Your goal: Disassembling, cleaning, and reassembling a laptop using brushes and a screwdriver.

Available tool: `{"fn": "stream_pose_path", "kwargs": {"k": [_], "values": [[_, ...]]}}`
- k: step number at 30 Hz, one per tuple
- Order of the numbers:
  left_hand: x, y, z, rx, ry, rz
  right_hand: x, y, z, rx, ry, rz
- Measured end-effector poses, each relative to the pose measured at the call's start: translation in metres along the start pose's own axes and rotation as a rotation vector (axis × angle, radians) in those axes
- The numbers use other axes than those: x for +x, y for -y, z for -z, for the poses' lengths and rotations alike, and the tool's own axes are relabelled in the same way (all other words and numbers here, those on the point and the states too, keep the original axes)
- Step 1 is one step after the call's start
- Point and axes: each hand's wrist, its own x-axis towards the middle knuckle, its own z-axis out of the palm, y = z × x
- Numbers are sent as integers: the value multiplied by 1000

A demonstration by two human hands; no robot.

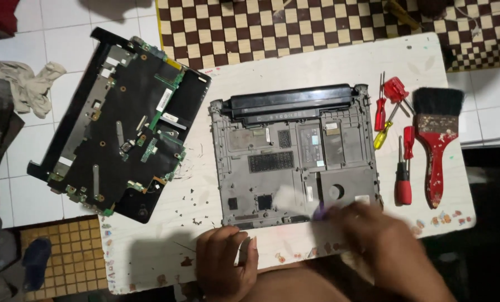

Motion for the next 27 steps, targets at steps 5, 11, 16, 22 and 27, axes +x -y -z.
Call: {"fn": "stream_pose_path", "kwargs": {"k": [5, 11, 16, 22, 27], "values": [[1, 1, 2, 20, 23, -9, 3, 5, -7, -81, 47, -99], [1, 2, 0, 25, 31, 12, 2, -9, -21, -105, -16, 84], [3, 0, 3, -26, 11, 11, 2, 17, -4, 36, 206, 19], [3, 1, 4, -57, 35, 9, 4, 10, -18, -55, 40, -180], [5, -4, 6, -87, -26, 73, 6, -3, -29, -248, -157, 11]]}}
